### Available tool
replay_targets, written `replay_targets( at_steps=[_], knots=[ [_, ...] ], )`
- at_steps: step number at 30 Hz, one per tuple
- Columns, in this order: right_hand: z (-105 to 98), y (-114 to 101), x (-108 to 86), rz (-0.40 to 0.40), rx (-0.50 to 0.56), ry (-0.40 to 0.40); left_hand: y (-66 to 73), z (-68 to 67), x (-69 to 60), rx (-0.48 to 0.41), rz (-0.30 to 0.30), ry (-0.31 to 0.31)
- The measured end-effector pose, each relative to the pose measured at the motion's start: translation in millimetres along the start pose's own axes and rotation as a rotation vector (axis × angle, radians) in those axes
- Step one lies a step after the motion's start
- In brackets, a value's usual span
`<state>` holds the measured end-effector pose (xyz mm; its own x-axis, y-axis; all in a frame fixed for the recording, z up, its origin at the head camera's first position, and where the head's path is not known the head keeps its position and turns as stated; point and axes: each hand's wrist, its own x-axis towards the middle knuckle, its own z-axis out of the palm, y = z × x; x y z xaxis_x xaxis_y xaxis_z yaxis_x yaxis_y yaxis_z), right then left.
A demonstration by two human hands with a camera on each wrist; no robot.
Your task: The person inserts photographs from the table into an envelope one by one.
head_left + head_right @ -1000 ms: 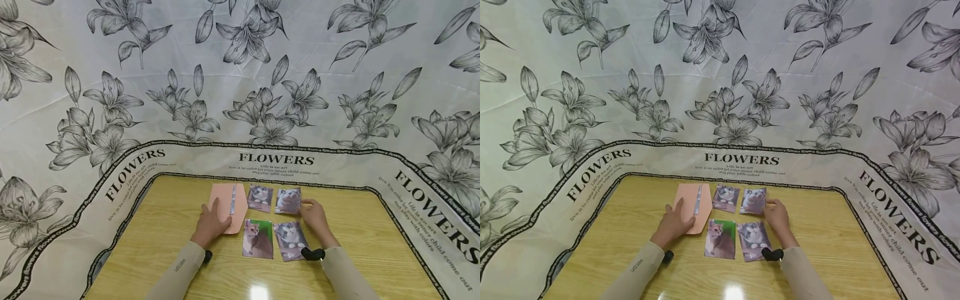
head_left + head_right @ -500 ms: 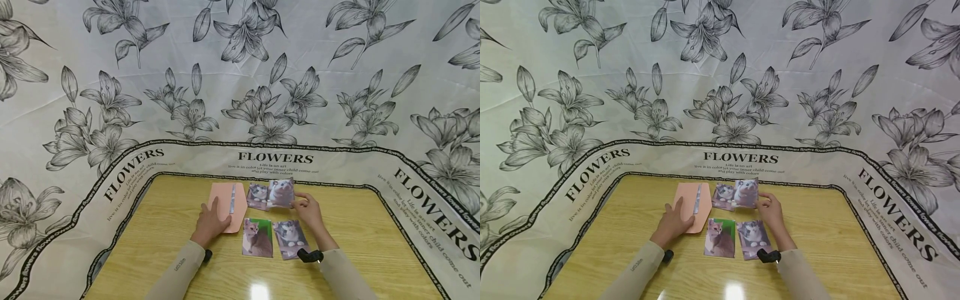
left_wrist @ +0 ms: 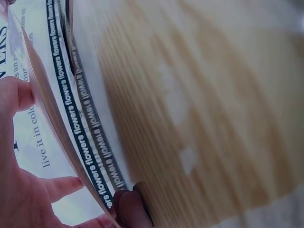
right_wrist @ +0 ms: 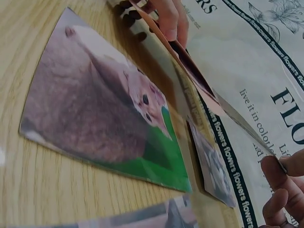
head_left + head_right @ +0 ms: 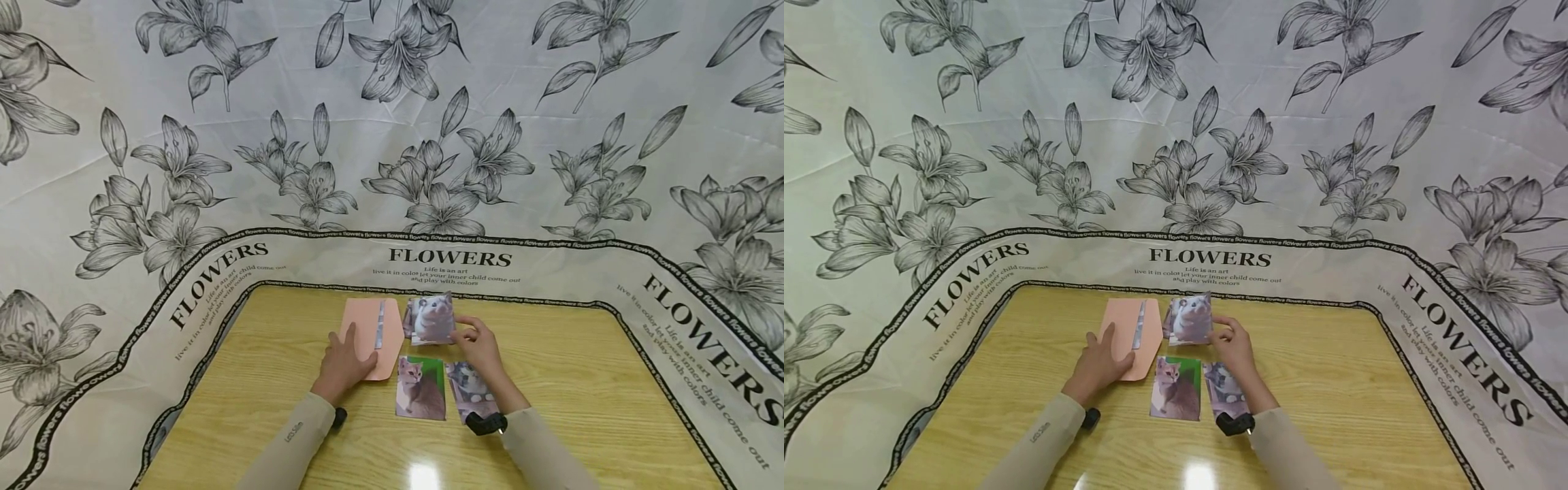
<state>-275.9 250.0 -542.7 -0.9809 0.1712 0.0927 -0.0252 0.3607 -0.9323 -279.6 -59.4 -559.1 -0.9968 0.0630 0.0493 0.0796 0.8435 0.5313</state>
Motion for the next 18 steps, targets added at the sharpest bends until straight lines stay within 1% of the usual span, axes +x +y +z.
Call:
replay_targets(
  at_steps=[6, 15, 18],
  knots=[
    [16, -4, -1.0, -0.007, 0.037, -0.019, -1.0, 0.4, 0.4, 0.001, -0.003, -0.002],
    [38, -15, -4.1, 0.017, 0.081, -0.077, -3.1, 1.2, 1.4, -0.008, -0.001, -0.009],
    [44, -17, -5.6, 0.017, 0.081, -0.075, -2.2, 0.5, 1.4, -0.013, 0.0, -0.012]
  ],
)
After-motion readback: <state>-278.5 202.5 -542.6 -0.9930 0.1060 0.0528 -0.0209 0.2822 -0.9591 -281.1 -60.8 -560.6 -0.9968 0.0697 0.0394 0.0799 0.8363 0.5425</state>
